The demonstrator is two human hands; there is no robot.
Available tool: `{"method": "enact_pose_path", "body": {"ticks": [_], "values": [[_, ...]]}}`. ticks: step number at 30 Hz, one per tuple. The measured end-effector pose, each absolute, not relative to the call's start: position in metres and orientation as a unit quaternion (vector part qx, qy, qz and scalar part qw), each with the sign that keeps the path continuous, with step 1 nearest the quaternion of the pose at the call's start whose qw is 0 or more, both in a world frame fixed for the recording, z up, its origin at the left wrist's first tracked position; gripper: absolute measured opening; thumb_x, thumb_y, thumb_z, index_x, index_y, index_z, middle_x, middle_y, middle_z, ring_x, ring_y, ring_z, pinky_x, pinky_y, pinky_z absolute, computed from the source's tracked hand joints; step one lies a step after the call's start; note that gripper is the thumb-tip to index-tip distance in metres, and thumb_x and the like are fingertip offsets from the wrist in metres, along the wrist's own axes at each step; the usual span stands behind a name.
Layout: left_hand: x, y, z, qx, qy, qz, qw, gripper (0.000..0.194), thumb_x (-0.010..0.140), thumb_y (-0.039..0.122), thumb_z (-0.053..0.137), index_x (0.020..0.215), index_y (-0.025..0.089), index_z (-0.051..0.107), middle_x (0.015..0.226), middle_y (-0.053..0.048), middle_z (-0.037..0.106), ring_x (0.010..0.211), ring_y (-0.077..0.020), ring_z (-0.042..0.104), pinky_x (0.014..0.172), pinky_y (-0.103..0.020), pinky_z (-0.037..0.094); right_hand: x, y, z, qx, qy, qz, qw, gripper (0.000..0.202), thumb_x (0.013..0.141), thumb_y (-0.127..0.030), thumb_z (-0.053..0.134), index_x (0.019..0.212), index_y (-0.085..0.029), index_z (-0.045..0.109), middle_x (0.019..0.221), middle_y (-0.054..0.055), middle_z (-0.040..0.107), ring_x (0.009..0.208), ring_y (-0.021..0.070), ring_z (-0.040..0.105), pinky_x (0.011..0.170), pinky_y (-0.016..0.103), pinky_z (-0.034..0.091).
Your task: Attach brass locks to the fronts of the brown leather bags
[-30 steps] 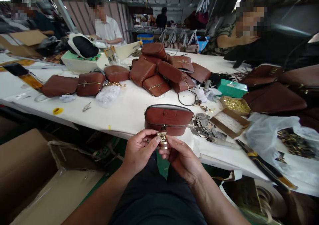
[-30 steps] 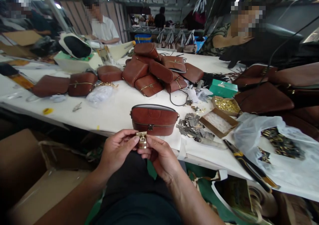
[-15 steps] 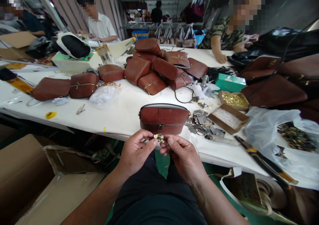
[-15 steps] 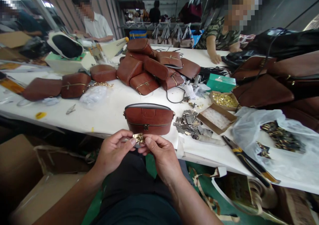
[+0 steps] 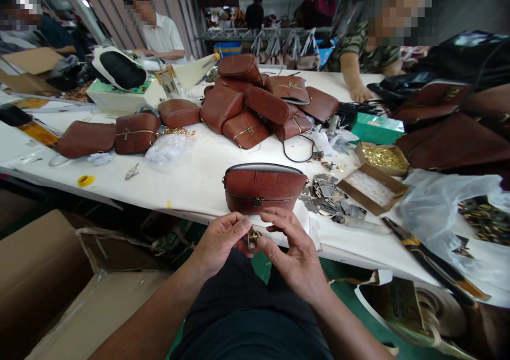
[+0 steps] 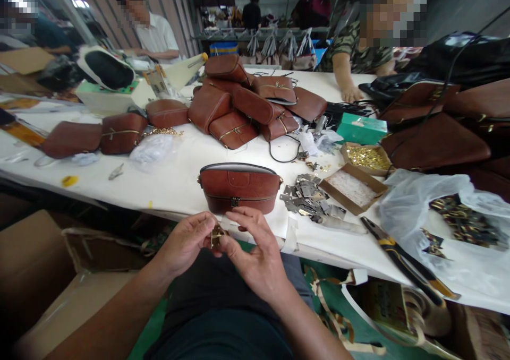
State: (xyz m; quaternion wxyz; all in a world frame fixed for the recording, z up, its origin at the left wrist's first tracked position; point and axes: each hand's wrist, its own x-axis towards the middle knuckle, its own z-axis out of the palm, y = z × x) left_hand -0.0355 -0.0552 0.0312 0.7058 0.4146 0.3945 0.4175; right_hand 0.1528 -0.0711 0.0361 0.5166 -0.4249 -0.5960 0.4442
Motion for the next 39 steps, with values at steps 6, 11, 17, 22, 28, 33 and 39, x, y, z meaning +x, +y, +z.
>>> {"method": "enact_pose_path", "body": {"ticks": [6,11,17,22,28,33,39], "values": [[-0.034,-0.055,0.032,0.405,0.413,0.427,0.695,0.04,0.095,0.051,0.069,0.085,0.014,0.066,0.073,-0.001,0.067,0.06,-0.0112,0.065,0.054,-0.021,0.058,0.151,-0.069,0.032,-0.39,-0.647,0.423,0.501,0.01,0.095,-0.024,0.075,0.102,-0.03,0.08,0.098,0.004,0.077,0.094,0.0214,0.071,0.086,0.036,0.056],[-0.034,-0.061,0.037,0.388,0.374,0.433,0.723,0.037,0.097,0.047,0.068,0.105,0.012,0.074,0.088,-0.009,0.075,0.075,-0.0174,0.073,0.06,-0.024,0.062,0.153,-0.071,0.025,-0.418,-0.609,0.401,0.542,0.006,0.095,-0.023,0.074,0.097,-0.027,0.078,0.096,0.003,0.074,0.091,0.0207,0.069,0.084,0.035,0.054],[-0.029,-0.073,0.043,0.454,0.412,0.434,0.66,0.031,0.082,0.032,0.087,0.106,0.014,0.078,0.09,-0.008,0.078,0.081,-0.0171,0.074,0.071,-0.025,0.062,0.155,-0.077,0.022,-0.417,-0.594,0.393,0.565,0.006,0.097,-0.023,0.071,0.097,-0.026,0.075,0.096,0.004,0.072,0.091,0.0203,0.067,0.083,0.034,0.052],[-0.029,-0.073,0.047,0.474,0.415,0.448,0.634,0.031,0.087,0.039,0.081,0.105,0.014,0.076,0.088,-0.007,0.077,0.076,-0.0168,0.073,0.072,-0.028,0.063,0.157,-0.081,0.022,-0.403,-0.589,0.408,0.569,0.007,0.097,-0.023,0.07,0.098,-0.027,0.075,0.097,0.005,0.071,0.091,0.0218,0.067,0.084,0.037,0.053],[-0.026,-0.064,0.05,0.502,0.433,0.447,0.6,0.026,0.089,0.038,0.079,0.102,0.016,0.079,0.081,-0.005,0.074,0.069,-0.0148,0.07,0.066,-0.026,0.06,0.161,-0.084,0.027,-0.371,-0.597,0.451,0.55,0.008,0.097,-0.022,0.07,0.096,-0.027,0.076,0.094,0.005,0.073,0.09,0.0225,0.069,0.083,0.037,0.055],[-0.019,-0.06,0.051,0.577,0.407,0.472,0.529,0.016,0.093,0.032,0.074,0.087,0.018,0.079,0.078,-0.003,0.068,0.069,-0.0128,0.065,0.065,-0.023,0.054,0.161,-0.085,0.03,-0.375,-0.625,0.397,0.558,0.013,0.096,-0.016,0.07,0.097,-0.028,0.076,0.092,0.004,0.074,0.087,0.021,0.069,0.079,0.034,0.055],[-0.019,-0.056,0.048,0.61,0.415,0.419,0.529,0.024,0.097,0.038,0.068,0.088,0.018,0.076,0.083,-0.004,0.068,0.068,-0.0134,0.064,0.061,-0.023,0.053,0.165,-0.086,0.029,-0.379,-0.642,0.363,0.559,0.013,0.095,-0.016,0.069,0.098,-0.028,0.076,0.092,0.005,0.075,0.087,0.0229,0.07,0.079,0.036,0.056]]}}
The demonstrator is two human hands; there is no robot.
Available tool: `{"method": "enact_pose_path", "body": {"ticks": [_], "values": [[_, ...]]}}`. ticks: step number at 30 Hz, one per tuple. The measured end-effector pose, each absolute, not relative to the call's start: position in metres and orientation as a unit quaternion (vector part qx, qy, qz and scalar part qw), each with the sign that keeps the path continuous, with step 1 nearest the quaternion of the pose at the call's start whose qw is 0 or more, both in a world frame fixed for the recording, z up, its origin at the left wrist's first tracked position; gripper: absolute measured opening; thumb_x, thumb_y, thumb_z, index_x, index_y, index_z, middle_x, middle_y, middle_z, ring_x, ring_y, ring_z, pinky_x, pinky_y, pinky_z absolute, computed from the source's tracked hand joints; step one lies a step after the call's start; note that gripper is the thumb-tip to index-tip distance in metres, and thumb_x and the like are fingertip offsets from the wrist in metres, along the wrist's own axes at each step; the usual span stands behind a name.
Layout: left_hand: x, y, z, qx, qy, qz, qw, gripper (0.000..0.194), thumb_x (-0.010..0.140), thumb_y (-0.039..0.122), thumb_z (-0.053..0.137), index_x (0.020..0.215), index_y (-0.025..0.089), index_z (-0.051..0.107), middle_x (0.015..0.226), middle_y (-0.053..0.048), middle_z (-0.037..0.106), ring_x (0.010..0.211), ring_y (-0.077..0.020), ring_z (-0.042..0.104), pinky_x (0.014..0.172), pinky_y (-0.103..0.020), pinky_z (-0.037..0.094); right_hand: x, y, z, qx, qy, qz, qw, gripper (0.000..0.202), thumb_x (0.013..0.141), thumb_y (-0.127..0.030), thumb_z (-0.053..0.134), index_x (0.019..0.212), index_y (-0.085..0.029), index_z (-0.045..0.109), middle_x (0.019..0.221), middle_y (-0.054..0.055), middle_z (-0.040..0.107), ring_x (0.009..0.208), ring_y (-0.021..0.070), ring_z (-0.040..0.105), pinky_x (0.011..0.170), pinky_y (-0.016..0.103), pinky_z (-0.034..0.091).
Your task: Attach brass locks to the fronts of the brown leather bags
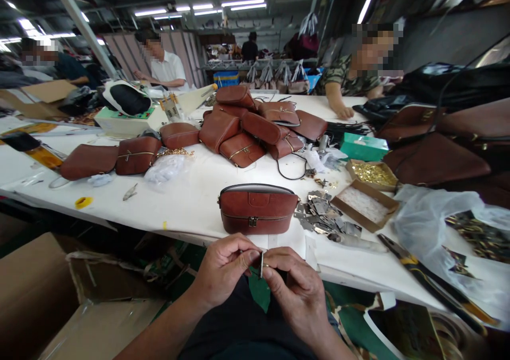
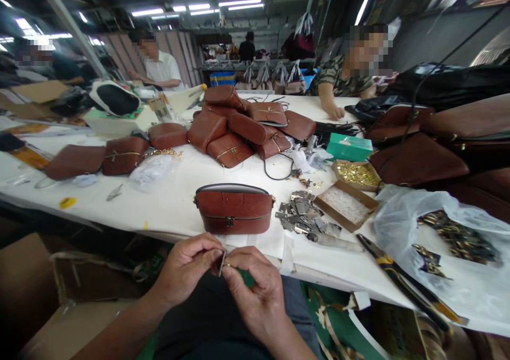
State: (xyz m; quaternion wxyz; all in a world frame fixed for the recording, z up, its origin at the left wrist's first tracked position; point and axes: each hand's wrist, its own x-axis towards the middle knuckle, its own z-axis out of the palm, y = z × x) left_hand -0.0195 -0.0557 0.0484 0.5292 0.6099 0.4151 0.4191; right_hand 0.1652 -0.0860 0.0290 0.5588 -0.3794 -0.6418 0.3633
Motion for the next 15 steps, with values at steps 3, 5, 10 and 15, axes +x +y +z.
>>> {"method": "enact_pose_path", "body": {"ticks": [3,5,10,15], "values": [[-0.024,-0.039,0.057,0.682,0.428,0.409,0.431,0.022,0.1,0.037,0.063,0.098,0.019,0.076,0.094,-0.007,0.072,0.082,-0.0173,0.069,0.072,-0.027,0.055,0.167,-0.078,0.029,-0.405,-0.625,0.331,0.579,0.009,0.096,-0.02,0.069,0.096,-0.026,0.075,0.091,0.006,0.074,0.086,0.023,0.07,0.077,0.036,0.056],[-0.028,-0.021,0.067,0.75,0.429,0.426,0.267,0.02,0.101,0.032,0.061,0.112,0.021,0.074,0.11,-0.009,0.073,0.102,-0.0217,0.068,0.09,-0.034,0.056,0.168,-0.066,0.029,-0.434,-0.601,0.286,0.607,0.007,0.095,-0.022,0.07,0.093,-0.026,0.075,0.09,0.006,0.074,0.085,0.0229,0.069,0.078,0.037,0.055],[-0.033,0.024,0.089,0.869,0.397,0.292,-0.035,0.039,0.098,0.023,0.062,0.136,0.017,0.061,0.134,-0.013,0.067,0.126,-0.0302,0.056,0.109,-0.05,0.046,0.166,-0.03,0.025,-0.473,-0.576,0.203,0.635,0.009,0.094,-0.024,0.071,0.088,-0.027,0.077,0.092,0.005,0.076,0.09,0.0238,0.069,0.085,0.039,0.054],[-0.027,0.039,0.1,0.903,0.387,0.156,-0.1,0.037,0.097,0.021,0.063,0.133,0.012,0.062,0.125,-0.014,0.068,0.111,-0.0305,0.059,0.094,-0.047,0.049,0.157,-0.011,0.015,-0.475,-0.558,0.198,0.651,0.009,0.094,-0.022,0.072,0.092,-0.027,0.079,0.095,0.005,0.077,0.091,0.0224,0.069,0.087,0.038,0.053]]}}
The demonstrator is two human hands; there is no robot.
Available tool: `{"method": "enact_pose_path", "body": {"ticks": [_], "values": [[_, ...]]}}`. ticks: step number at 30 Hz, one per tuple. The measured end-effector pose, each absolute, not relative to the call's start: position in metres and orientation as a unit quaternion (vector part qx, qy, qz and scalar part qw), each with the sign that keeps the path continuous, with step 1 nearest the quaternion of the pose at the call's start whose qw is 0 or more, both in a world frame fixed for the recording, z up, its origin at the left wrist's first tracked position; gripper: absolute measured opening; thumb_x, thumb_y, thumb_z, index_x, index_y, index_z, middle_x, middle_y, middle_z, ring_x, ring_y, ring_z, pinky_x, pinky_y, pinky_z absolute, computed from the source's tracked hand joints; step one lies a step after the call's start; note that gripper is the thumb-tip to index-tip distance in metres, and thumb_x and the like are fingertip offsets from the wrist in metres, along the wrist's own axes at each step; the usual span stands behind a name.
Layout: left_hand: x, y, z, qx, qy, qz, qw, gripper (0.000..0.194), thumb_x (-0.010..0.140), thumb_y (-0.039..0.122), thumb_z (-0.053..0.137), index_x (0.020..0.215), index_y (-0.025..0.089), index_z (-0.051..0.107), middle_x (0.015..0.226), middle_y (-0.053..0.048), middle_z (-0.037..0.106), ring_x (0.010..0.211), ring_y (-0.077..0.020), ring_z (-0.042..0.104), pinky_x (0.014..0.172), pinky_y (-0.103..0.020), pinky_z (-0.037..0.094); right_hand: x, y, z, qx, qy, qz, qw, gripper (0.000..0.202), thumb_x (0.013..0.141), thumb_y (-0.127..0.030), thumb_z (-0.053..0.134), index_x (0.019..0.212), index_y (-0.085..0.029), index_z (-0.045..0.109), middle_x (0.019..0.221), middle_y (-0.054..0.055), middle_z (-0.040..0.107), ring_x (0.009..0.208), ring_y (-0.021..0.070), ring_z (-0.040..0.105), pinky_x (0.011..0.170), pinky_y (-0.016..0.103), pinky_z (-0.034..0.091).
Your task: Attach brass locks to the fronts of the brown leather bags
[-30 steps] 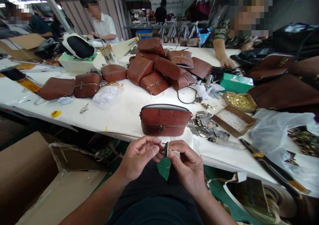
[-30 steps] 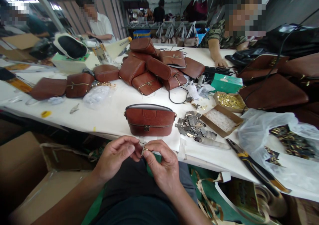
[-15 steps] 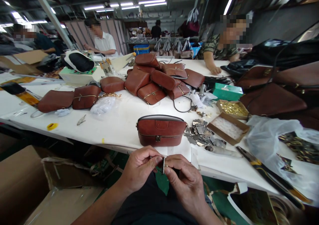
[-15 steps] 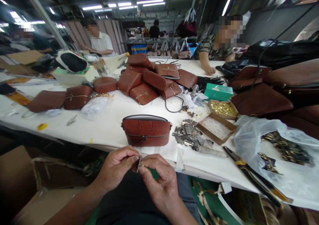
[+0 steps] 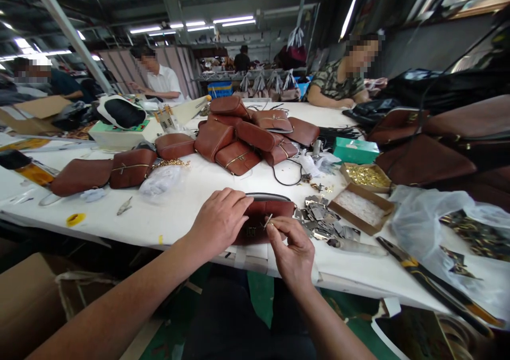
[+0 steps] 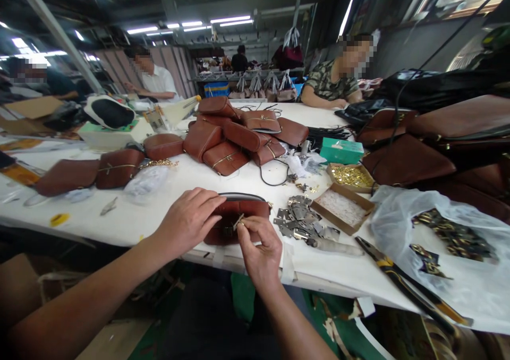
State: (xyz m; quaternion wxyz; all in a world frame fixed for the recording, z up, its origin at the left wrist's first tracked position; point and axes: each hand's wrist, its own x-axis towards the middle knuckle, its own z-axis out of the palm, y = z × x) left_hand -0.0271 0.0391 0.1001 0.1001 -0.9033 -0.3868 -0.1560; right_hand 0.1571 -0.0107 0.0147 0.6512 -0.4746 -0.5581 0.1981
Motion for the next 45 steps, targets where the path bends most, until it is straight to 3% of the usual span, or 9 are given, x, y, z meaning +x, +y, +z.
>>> {"method": "enact_pose_path", "body": {"ticks": [5,10,15,20,28,33,45], "values": [[-0.021,0.045,0.111,-0.92,-0.366,-0.074,0.122,0.028,0.098,0.019,0.058,0.124,0.012,0.066,0.101,-0.012,0.071,0.098,-0.031,0.062,0.086,-0.045,0.047,0.15,-0.006,0.009,-0.48,-0.556,0.193,0.651,0.009,0.094,-0.022,0.072,0.093,-0.027,0.079,0.093,0.004,0.076,0.09,0.0217,0.068,0.086,0.038,0.054],[-0.019,0.055,0.112,-0.922,-0.384,-0.043,0.006,0.027,0.097,0.016,0.057,0.122,0.018,0.067,0.106,-0.009,0.072,0.087,-0.0246,0.069,0.074,-0.034,0.049,0.147,-0.006,0.006,-0.48,-0.553,0.187,0.655,0.011,0.094,-0.019,0.071,0.093,-0.027,0.079,0.094,0.004,0.076,0.091,0.0211,0.069,0.086,0.037,0.053],[-0.021,0.067,0.117,-0.921,-0.348,-0.068,-0.164,0.028,0.09,0.012,0.061,0.115,0.02,0.072,0.11,-0.005,0.074,0.105,-0.0241,0.069,0.093,-0.032,0.051,0.144,-0.004,0.004,-0.487,-0.548,0.159,0.661,0.008,0.093,-0.02,0.072,0.093,-0.025,0.078,0.093,0.004,0.076,0.088,0.0209,0.07,0.082,0.036,0.055],[-0.026,0.07,0.117,-0.888,-0.358,-0.097,-0.272,0.033,0.089,0.015,0.059,0.117,0.024,0.074,0.105,-0.001,0.078,0.099,-0.0214,0.071,0.092,-0.027,0.052,0.143,-0.002,0.008,-0.49,-0.566,0.133,0.65,0.008,0.094,-0.018,0.071,0.092,-0.024,0.077,0.091,0.003,0.075,0.085,0.0193,0.07,0.08,0.035,0.056],[-0.027,0.063,0.111,-0.876,-0.362,-0.126,-0.294,0.037,0.089,0.018,0.058,0.12,0.028,0.076,0.106,0.0,0.08,0.1,-0.0216,0.073,0.092,-0.026,0.052,0.146,-0.006,0.017,-0.495,-0.589,0.132,0.625,0.01,0.094,-0.017,0.071,0.088,-0.024,0.076,0.09,0.004,0.076,0.082,0.0189,0.071,0.078,0.034,0.058],[-0.029,0.068,0.111,-0.871,-0.347,-0.109,-0.331,0.029,0.088,0.017,0.061,0.109,0.024,0.079,0.104,0.002,0.08,0.093,-0.0182,0.072,0.084,-0.023,0.049,0.152,-0.005,0.018,-0.485,-0.616,0.129,0.606,0.009,0.094,-0.017,0.071,0.09,-0.024,0.075,0.089,0.004,0.075,0.081,0.0191,0.071,0.076,0.033,0.058],[-0.035,0.073,0.107,-0.829,-0.393,-0.103,-0.384,0.016,0.084,0.021,0.067,0.095,0.019,0.078,0.08,0.006,0.073,0.073,-0.0125,0.062,0.066,-0.021,0.04,0.153,-0.003,0.021,-0.479,-0.613,0.174,0.604,0.01,0.094,-0.018,0.072,0.087,-0.024,0.075,0.09,0.002,0.075,0.082,0.0185,0.07,0.079,0.032,0.056]]}}
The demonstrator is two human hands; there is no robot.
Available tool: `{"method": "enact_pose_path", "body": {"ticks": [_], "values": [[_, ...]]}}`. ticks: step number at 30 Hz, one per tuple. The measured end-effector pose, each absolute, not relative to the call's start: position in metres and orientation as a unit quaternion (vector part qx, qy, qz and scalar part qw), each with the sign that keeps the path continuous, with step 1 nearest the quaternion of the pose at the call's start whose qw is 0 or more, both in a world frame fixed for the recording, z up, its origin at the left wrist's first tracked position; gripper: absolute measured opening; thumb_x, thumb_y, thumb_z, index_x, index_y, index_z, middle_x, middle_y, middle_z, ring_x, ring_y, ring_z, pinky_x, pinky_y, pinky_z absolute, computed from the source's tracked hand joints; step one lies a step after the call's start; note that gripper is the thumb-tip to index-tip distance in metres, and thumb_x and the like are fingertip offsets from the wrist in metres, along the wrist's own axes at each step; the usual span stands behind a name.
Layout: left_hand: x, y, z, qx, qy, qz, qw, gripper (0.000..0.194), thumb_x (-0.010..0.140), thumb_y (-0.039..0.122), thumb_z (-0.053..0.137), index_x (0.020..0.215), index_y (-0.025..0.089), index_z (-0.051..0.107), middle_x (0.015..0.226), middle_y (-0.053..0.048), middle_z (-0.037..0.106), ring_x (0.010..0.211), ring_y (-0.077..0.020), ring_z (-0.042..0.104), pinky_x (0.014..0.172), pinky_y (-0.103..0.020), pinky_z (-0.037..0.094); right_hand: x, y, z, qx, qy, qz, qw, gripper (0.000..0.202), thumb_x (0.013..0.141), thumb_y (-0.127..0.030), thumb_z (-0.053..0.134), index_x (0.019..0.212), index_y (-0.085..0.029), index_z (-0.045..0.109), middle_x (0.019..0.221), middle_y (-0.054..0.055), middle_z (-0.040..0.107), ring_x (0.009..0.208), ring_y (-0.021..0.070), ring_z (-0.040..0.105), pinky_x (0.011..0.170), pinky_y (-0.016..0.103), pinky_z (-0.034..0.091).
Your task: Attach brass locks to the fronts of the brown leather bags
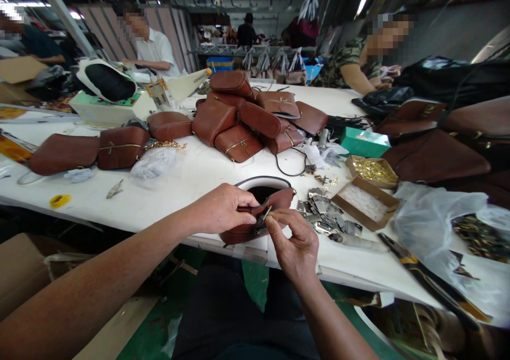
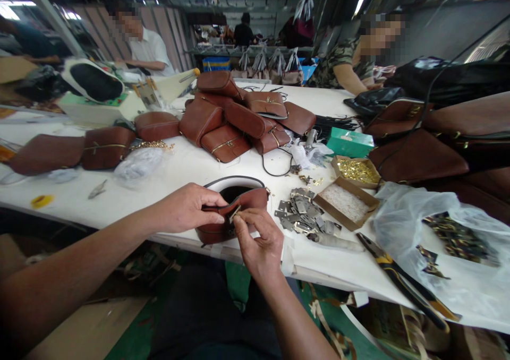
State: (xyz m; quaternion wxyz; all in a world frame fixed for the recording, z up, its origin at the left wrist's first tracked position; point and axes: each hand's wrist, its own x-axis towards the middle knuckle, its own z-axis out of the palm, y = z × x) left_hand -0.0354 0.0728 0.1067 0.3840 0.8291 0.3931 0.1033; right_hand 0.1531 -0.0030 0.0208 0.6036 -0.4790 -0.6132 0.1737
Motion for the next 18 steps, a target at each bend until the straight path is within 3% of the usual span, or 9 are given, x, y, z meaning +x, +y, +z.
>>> {"method": "enact_pose_path", "body": {"ticks": [9,14,18], "values": [[-0.034,0.078,0.103,0.814,0.406,0.094,0.405,0.018,0.083,0.026,0.069,0.094,0.016,0.078,0.074,0.006,0.067,0.068,-0.0109,0.055,0.063,-0.022,0.036,0.158,0.002,0.023,-0.467,-0.613,0.233,0.593,0.013,0.094,-0.018,0.072,0.083,-0.024,0.074,0.088,0.0,0.076,0.081,0.0168,0.07,0.078,0.03,0.055],[-0.031,0.071,0.106,0.829,0.399,0.103,0.378,0.014,0.085,0.023,0.067,0.091,0.018,0.077,0.077,0.005,0.071,0.073,-0.012,0.061,0.065,-0.021,0.039,0.151,0.0,0.02,-0.486,-0.617,0.163,0.597,0.012,0.095,-0.018,0.071,0.085,-0.024,0.074,0.087,0.001,0.076,0.081,0.0174,0.07,0.077,0.032,0.054],[-0.027,0.058,0.102,0.847,0.425,0.123,0.295,0.017,0.082,0.028,0.073,0.098,0.022,0.078,0.086,0.003,0.076,0.078,-0.0164,0.067,0.07,-0.024,0.044,0.144,-0.001,0.016,-0.5,-0.615,0.123,0.597,0.011,0.095,-0.019,0.07,0.085,-0.024,0.072,0.086,0.002,0.074,0.079,0.019,0.068,0.077,0.035,0.053]]}}
